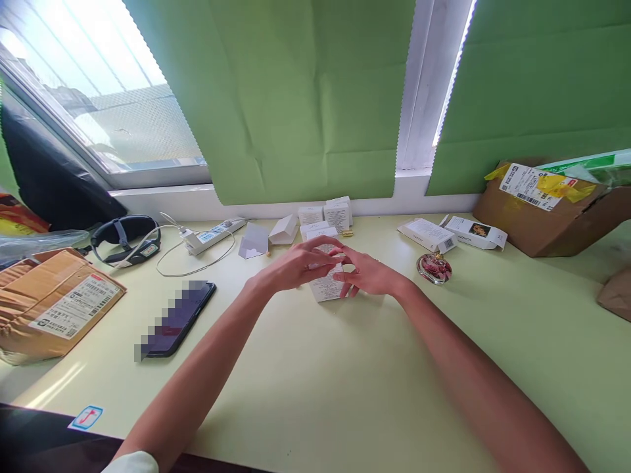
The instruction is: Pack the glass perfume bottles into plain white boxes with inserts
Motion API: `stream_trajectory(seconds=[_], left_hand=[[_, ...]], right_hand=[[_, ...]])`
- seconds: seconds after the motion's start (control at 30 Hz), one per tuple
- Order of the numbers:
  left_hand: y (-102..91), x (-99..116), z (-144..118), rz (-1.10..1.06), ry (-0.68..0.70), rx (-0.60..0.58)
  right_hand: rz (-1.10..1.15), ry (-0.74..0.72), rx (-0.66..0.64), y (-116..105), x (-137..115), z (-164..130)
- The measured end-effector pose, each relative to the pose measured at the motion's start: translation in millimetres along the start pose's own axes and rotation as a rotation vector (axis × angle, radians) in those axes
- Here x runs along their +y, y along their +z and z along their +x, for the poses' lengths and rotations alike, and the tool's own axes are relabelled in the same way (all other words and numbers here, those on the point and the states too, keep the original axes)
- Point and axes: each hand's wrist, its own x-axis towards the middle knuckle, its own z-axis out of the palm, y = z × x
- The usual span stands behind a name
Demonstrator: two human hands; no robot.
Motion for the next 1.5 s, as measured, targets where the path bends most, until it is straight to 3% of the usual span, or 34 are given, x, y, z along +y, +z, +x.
stream_trajectory(seconds=[0.4, 0.7, 1.07, 1.5], left_hand=[[3.5, -9.3, -3.2, -0.096, -0.100, 0.048], [-0.2, -5.4, -0.4, -0.066, -0.003, -0.010], [3.8, -14.4, -2.5, -0.137, -0.125, 0.092], [-1.3, -13.4, -3.0, -0.150, -0.052, -0.016]], right_hand=[[0.065, 0.046, 0.031, 1.2, 0.9, 1.1], [0.090, 0.076, 0.019, 0.5, 4.0, 1.3], [0.168, 0.068, 0.022, -3.3, 2.5, -0.6], [0.265, 0.067, -0.002, -5.9, -9.7, -5.0]])
